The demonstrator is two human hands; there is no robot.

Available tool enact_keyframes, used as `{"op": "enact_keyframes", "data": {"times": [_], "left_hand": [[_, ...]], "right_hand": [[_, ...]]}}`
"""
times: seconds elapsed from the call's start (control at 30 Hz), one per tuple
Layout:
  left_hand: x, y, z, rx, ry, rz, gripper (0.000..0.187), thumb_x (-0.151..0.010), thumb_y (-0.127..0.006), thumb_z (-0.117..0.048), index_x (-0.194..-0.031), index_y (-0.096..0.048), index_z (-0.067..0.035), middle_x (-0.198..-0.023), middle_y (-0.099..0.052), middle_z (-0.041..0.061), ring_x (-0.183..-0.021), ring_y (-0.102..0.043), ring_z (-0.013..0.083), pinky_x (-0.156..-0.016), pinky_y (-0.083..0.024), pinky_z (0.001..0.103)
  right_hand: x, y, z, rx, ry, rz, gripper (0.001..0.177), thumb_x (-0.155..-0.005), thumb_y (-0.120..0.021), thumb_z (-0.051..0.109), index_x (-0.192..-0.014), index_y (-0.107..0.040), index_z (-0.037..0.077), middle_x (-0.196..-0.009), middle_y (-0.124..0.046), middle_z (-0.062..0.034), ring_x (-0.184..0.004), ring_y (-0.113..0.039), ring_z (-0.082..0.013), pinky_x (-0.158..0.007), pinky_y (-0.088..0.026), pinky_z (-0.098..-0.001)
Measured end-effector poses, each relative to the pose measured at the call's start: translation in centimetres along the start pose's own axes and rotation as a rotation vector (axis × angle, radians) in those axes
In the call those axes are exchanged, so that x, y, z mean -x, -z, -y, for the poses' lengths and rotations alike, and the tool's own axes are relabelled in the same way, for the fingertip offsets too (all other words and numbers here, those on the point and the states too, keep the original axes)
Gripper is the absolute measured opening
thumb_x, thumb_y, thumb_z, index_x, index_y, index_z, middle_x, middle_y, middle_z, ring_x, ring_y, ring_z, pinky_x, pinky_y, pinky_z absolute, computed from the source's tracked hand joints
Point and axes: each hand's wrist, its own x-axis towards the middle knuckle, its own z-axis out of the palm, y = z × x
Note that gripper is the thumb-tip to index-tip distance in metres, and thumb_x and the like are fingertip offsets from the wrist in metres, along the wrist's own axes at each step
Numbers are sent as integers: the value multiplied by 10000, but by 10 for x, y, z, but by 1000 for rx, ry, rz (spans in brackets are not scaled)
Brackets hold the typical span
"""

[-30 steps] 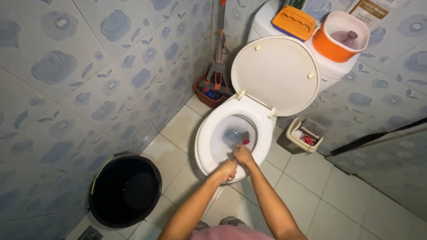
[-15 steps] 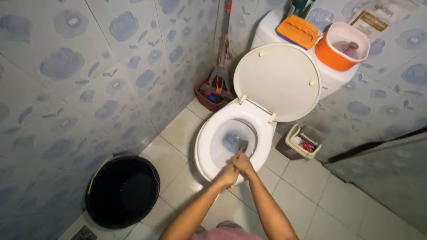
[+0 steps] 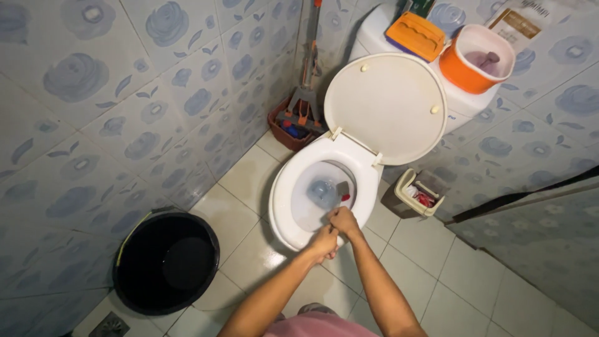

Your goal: Clean the toilet using cleaner and a brush, then rinse with water.

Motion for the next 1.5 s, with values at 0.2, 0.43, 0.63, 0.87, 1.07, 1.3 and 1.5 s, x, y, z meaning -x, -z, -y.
{"op": "enact_keyframes", "data": {"times": [0.2,0.43,0.63,0.87,1.07,1.3,1.5], "left_hand": [[61,23,-27,-176,42,94,297,-1023,-466,-262,-1248,-587,-111,-593,-534,72,-376,-475,159,-339,-343,339],[113,42,-56,-836,45,-14,418,-1032,-490,-239,-936,-742,80,-658,-712,192,-471,-668,238,-490,-545,340],[130,55,-66,-1015,116,-33,199,-872,-585,-76,-951,-723,43,-794,-728,209,-601,-736,279,-611,-622,412],[53,75,-10,-1173,-261,-341,198,-833,-624,-119,-921,-774,-23,-829,-742,219,-769,-726,368,-732,-579,499],[95,68,-48,-771,47,-8,268,-909,-559,-143,-878,-696,85,-687,-678,266,-576,-713,358,-614,-548,465],[111,71,-73,-966,-18,-103,200,-856,-549,-54,-1024,-613,35,-673,-710,246,-545,-719,325,-587,-583,438],[43,80,7,-1260,-517,-555,245,-651,-663,-106,-846,-762,5,-785,-732,237,-630,-709,404,-557,-582,543]], "right_hand": [[39,-4,25,70,-84,47,269,-841,-639,235,-813,-770,2,-731,-722,-205,-686,-717,-281,-702,-562,-408],[56,-40,35,-236,-26,479,336,-925,-466,183,-742,-650,-30,-530,-573,-90,-430,-529,-231,-397,-411,-423],[54,-52,67,-363,-100,632,434,-1009,-427,248,-668,-565,16,-477,-493,-94,-315,-380,-196,-305,-263,-379],[2,-87,41,-570,71,526,290,-996,-458,153,-765,-604,57,-554,-534,-15,-397,-432,-136,-359,-323,-344],[56,-25,50,-365,-121,579,340,-978,-446,193,-725,-599,24,-462,-468,-45,-313,-375,-163,-303,-242,-354],[44,-47,62,-526,-122,671,338,-997,-408,207,-753,-567,34,-480,-443,-40,-318,-324,-136,-304,-207,-333],[-7,-113,20,-390,234,342,264,-1019,-456,247,-976,-602,31,-817,-616,-63,-739,-571,-152,-680,-474,-309]]}}
